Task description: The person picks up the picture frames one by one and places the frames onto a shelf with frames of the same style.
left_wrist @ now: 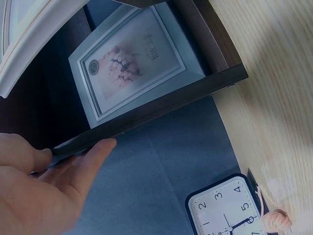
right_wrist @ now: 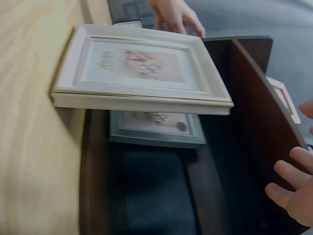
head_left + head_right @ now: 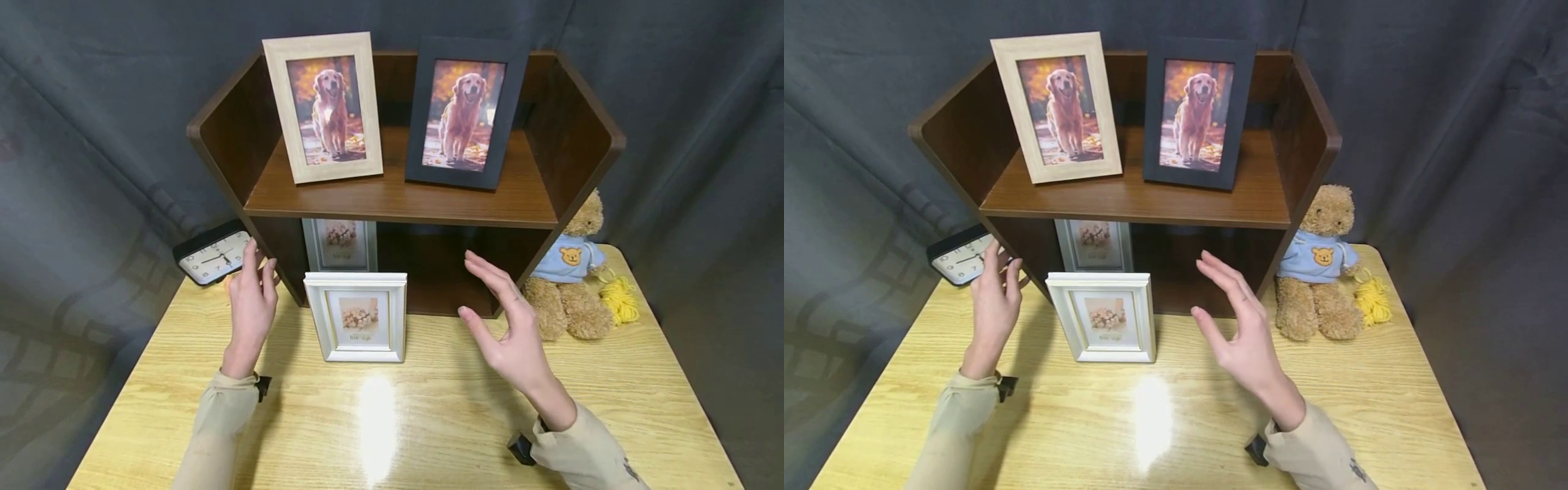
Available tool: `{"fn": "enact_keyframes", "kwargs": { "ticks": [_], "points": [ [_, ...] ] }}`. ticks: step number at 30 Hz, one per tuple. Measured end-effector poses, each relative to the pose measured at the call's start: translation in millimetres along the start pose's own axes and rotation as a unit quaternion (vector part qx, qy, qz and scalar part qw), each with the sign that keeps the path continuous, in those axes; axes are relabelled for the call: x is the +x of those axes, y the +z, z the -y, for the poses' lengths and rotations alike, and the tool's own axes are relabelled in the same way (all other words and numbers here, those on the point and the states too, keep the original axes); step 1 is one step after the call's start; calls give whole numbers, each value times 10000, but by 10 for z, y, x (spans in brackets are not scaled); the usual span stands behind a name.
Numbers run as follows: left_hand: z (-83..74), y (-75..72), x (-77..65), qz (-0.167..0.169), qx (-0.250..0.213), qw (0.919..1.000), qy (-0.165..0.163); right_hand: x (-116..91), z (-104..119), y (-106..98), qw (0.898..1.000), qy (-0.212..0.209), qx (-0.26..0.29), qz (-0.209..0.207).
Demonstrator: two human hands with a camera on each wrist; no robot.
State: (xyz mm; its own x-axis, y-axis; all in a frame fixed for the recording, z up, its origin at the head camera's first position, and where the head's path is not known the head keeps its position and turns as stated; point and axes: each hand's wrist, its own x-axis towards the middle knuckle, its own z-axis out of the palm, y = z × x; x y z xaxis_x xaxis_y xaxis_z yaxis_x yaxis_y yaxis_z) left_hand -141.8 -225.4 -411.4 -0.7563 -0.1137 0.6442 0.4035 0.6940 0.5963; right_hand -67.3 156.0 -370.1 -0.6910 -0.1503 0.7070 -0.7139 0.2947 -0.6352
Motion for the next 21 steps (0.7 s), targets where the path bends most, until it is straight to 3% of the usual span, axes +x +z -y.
{"fn": "enact_keyframes", "kwargs": {
  "ticks": [9,15,21],
  "points": [
    [-1,-12,0,9,9,10000,-48,-214,-148,130,9963,387,-143,753],
    [-2,-14,-2,37,-41,9999,-86,-345,-266,246,9932,433,246,1054],
    [-1,-10,-2,-14,-114,9999,-106,-441,-367,397,9835,548,687,1584]
  ]
}}
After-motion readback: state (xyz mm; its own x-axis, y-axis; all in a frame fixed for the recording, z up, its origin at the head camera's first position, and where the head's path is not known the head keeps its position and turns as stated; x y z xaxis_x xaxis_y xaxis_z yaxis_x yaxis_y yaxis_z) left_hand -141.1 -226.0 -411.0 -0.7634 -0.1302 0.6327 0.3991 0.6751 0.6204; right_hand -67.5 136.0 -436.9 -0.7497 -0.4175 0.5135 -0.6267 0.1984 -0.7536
